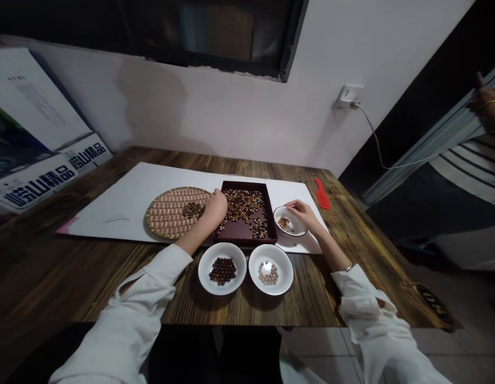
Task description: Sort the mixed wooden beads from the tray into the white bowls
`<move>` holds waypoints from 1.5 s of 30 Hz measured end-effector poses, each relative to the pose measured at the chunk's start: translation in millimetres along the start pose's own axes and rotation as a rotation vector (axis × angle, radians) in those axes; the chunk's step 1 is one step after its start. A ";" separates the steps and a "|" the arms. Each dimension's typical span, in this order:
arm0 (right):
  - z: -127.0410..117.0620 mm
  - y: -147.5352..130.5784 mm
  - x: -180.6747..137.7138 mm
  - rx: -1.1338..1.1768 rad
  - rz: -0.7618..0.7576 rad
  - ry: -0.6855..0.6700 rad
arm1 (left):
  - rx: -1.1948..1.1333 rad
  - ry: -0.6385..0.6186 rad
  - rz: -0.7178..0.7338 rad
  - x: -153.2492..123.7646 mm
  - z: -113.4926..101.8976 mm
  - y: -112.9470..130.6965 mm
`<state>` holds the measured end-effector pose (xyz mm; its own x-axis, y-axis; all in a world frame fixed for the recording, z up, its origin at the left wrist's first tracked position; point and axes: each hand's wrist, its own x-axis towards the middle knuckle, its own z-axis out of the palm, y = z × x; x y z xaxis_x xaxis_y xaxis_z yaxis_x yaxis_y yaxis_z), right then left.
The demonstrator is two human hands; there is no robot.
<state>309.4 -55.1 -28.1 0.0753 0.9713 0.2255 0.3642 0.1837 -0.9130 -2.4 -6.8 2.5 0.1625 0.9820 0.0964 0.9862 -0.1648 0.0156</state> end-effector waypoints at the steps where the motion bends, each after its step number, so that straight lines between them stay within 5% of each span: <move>1: -0.5 0.2 -0.5 -0.014 0.002 -0.013 | -0.001 0.006 0.001 -0.5 -0.8 0.2; 21: -5.8 -4.5 -9.4 -0.354 -0.064 -0.116 | -0.020 0.055 0.041 -3.9 -3.6 0.2; 27: -7.0 -0.9 -7.9 -0.401 -0.048 -0.116 | -0.022 0.220 0.318 2.4 6.7 1.1; 32: -6.0 -3.6 -8.0 -0.418 -0.045 -0.102 | 0.096 0.021 0.590 4.0 10.1 1.5; 41: -2.7 -10.5 -6.6 -0.599 -0.044 -0.116 | 0.137 0.016 0.589 0.5 4.9 0.3; 45: -1.4 -17.3 -8.3 -0.769 -0.212 -0.067 | 0.135 0.033 0.591 0.0 5.2 -2.4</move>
<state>303.8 -66.6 -13.7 -0.1146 0.9389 0.3245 0.9042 0.2339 -0.3575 -4.6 -5.9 -2.7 0.6853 0.7237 0.0807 0.7245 -0.6664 -0.1760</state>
